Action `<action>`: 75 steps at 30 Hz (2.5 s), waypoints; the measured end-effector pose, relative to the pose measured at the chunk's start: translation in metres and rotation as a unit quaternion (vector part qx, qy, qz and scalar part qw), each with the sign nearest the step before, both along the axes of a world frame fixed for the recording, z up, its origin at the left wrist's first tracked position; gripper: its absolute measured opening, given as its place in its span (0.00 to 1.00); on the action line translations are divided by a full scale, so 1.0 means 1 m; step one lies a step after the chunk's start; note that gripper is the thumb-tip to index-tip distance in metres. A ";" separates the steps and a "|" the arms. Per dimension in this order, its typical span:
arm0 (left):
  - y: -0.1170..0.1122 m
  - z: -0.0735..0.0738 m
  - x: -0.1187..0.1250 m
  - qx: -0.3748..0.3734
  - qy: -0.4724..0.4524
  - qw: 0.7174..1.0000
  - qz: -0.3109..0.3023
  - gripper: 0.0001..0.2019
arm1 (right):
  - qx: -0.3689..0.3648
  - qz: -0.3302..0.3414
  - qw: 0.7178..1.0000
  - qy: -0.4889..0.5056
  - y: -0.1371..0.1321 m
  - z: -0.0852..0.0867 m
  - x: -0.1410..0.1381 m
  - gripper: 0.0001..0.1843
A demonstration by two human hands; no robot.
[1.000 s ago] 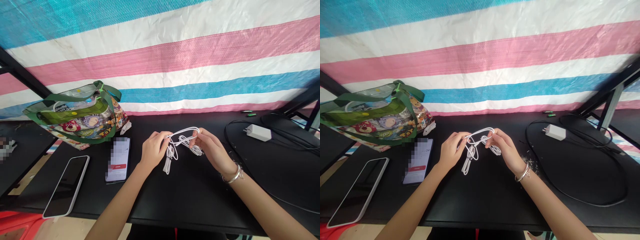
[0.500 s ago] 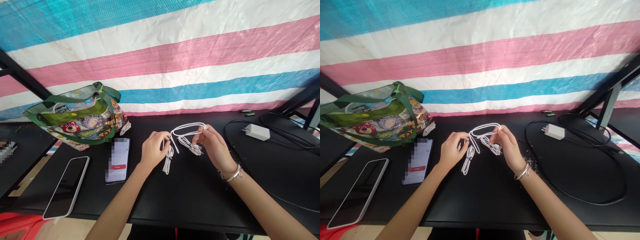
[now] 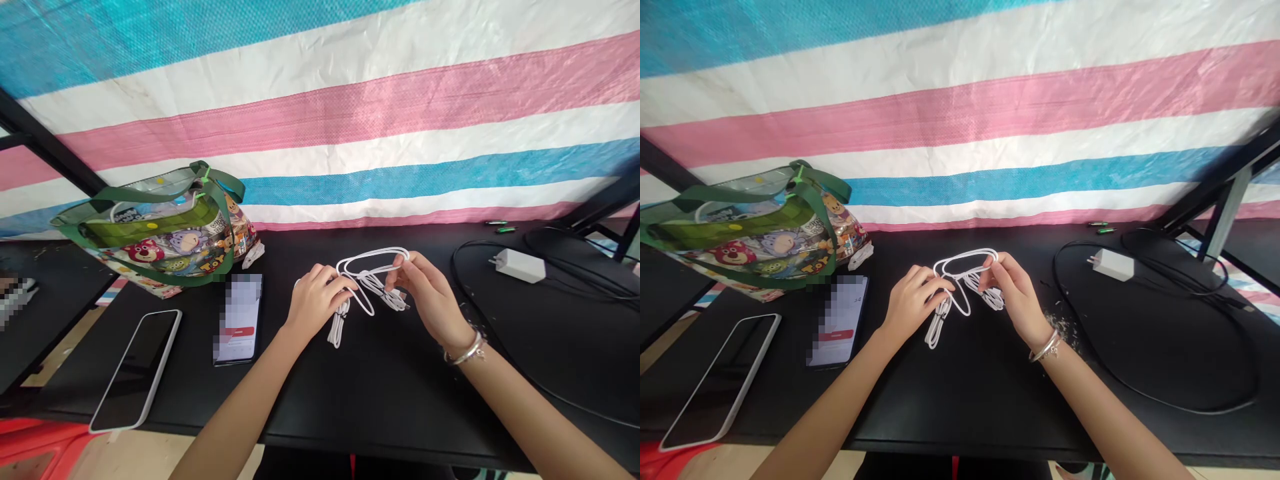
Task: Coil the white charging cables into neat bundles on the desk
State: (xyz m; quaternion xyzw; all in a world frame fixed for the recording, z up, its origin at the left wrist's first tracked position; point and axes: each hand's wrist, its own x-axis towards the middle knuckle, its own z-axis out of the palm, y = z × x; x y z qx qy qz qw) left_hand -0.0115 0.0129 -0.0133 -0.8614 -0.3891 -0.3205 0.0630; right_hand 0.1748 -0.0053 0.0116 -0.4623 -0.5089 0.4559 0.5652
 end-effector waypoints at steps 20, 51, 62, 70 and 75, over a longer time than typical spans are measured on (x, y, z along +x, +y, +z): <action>-0.004 0.008 0.003 0.023 -0.084 0.996 -0.011 0.15 | 0.019 0.039 0.998 -0.045 0.000 -0.002 0.000 0.21; 0.002 0.012 0.002 -0.333 -0.417 0.845 0.031 0.06 | -0.042 0.045 0.998 0.007 -0.001 -0.002 -0.001 0.24; 0.004 0.018 0.002 -0.408 -0.417 0.811 -0.046 0.09 | -0.050 0.065 0.996 -0.036 0.000 0.001 -0.001 0.26; 0.007 0.029 -0.006 -0.489 -0.493 0.704 -0.149 0.11 | -0.055 0.063 0.995 -0.052 0.001 0.003 0.000 0.26; 0.005 0.031 -0.008 -0.476 -0.479 0.715 -0.183 0.24 | -0.043 0.066 0.994 -0.074 0.001 0.000 -0.001 0.25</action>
